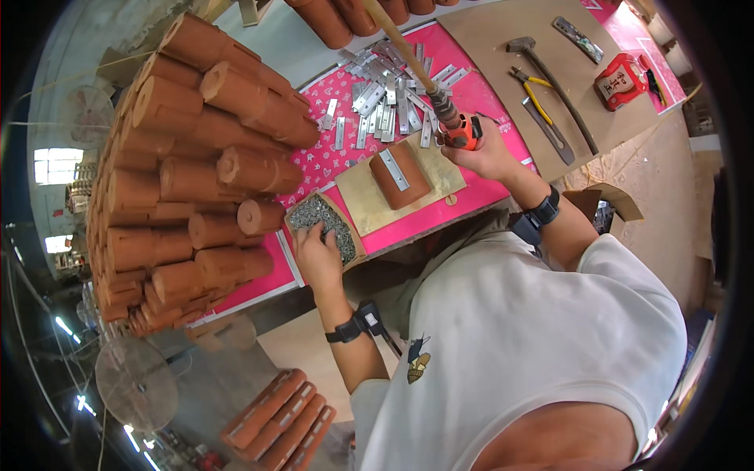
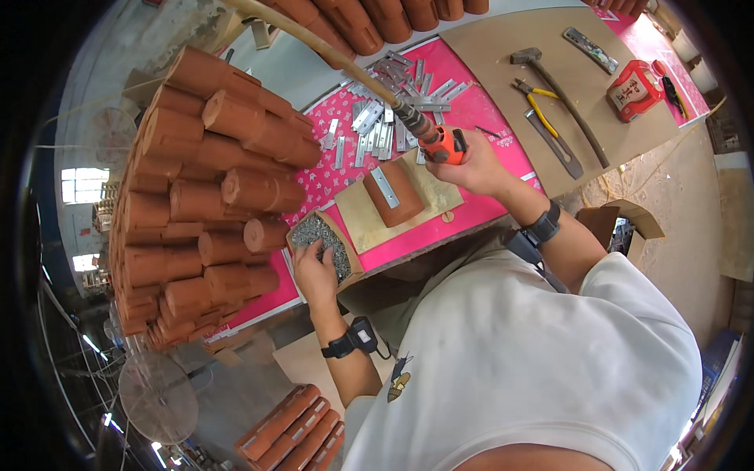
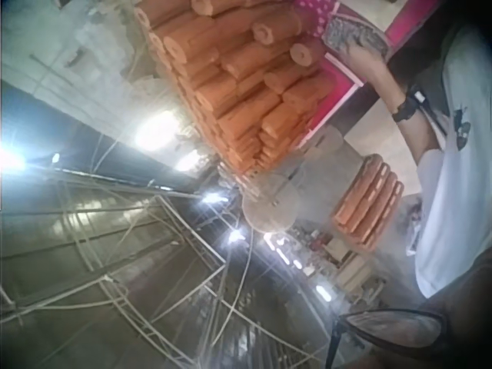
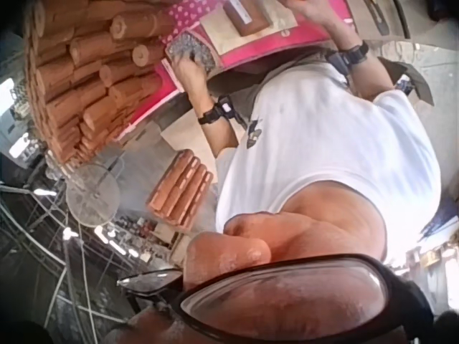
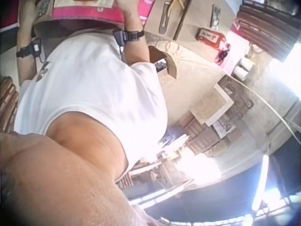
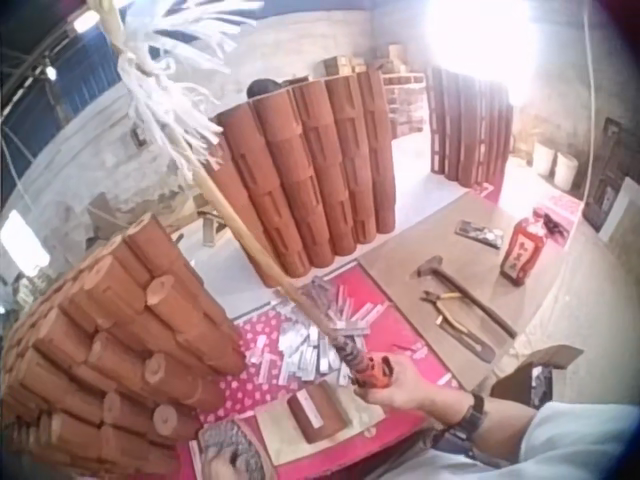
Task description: The person is assembling cylindrical bamboo or wood components, possibly for a manufacturing task.
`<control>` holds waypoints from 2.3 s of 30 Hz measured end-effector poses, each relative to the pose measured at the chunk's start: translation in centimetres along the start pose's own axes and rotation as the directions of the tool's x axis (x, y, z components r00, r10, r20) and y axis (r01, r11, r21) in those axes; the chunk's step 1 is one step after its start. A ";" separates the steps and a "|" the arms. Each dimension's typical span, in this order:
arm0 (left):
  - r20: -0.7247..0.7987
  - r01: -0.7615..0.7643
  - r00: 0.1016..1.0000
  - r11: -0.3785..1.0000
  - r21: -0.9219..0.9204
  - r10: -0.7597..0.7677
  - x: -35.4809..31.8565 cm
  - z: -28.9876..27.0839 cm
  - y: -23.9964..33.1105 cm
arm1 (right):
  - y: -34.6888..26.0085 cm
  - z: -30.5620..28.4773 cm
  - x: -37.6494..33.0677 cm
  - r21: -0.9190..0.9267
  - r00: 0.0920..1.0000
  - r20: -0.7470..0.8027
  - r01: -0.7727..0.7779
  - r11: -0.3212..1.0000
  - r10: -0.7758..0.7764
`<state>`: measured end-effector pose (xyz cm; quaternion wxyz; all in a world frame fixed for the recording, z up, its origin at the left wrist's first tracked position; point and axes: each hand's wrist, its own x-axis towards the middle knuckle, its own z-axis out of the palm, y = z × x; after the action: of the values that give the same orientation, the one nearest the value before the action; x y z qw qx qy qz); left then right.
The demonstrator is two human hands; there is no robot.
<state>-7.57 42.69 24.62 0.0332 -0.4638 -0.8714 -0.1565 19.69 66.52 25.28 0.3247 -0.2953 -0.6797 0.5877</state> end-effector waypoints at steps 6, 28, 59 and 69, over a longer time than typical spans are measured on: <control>0.014 0.032 0.999 0.995 -0.094 -0.031 -0.2 0.3 -0.2 | 0.2 0.1 0.0 0.031 1.000 0.026 0.001 1.000 -0.002; 0.172 0.171 0.985 0.271 -0.947 -0.022 -2.7 1.8 9.9 | -12.2 1.2 2.0 0.215 0.897 0.433 -0.012 0.976 -0.085; 0.062 0.062 0.998 -0.012 -0.998 -0.019 -3.8 4.5 12.6 | -13.8 8.1 1.7 0.415 0.961 0.178 0.120 0.902 -0.210; -0.226 -0.180 0.974 0.522 -0.834 -0.026 -1.6 4.2 13.1 | -12.1 7.9 2.4 0.368 0.965 0.151 0.147 0.918 -0.215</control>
<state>4.41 49.47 23.42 -0.0983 -0.4398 -0.6542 -0.6074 11.80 61.96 36.70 0.3600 -0.1106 -0.6148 0.6929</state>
